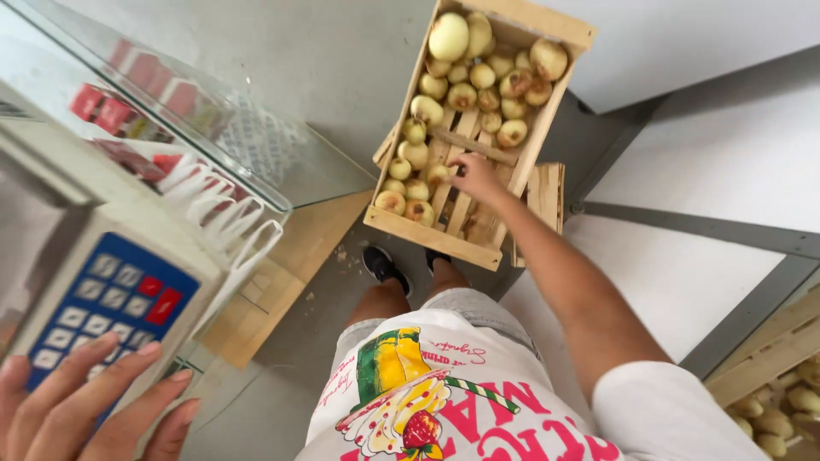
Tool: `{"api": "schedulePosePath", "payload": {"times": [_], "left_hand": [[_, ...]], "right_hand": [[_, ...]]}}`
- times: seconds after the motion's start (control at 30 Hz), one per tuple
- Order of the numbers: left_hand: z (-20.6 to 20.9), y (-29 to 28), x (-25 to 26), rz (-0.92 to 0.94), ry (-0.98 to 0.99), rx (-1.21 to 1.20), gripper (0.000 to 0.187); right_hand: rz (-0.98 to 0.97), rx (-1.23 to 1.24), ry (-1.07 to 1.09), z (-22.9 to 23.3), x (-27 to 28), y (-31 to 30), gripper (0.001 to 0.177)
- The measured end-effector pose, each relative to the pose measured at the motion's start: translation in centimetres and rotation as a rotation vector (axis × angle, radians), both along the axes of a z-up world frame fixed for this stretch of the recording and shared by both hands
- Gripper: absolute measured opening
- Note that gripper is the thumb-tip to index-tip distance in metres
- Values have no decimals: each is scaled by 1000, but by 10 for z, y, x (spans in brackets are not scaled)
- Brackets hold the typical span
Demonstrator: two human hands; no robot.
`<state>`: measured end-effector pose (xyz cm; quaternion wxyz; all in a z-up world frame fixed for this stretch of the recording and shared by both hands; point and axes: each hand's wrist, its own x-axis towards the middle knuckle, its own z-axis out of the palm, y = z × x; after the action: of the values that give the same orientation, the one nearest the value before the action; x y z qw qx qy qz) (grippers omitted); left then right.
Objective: The person selects onions from a wooden crate and places them into a plastic bag on a digital scale. They repeatedly add or remove onions to adjust the weight, then tie the bag and move it to a stack of other filled bags.
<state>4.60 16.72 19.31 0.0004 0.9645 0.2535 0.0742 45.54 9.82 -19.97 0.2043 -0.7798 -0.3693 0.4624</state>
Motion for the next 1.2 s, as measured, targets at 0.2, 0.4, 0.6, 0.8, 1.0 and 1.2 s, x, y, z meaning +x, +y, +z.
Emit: {"api": "schedulePosePath", "payload": {"times": [0.2,0.4,0.6,0.8,1.0,1.2], "left_hand": [[-55,-12,13,5,-53,-88,10],[-56,-31,30,140,-66,-164,5],[-68,-40,11,126,-114,-83,6],[-94,-53,-33,22,-12,-133,15],[-103,-58,-19,-77,-41,-197,25],[-116,-67,-29,-29,9,-243,28]], "right_hand": [[229,320,-110,-84,-65,25,38],[790,201,31,-41,-74,45,40],[682,392,-127,-70,-63,27,46],[389,-98,-313,-84,-20,3,64],[178,-309,-156,-22,-45,78,86],[698,-506,-351,-12,-46,107,92]]}}
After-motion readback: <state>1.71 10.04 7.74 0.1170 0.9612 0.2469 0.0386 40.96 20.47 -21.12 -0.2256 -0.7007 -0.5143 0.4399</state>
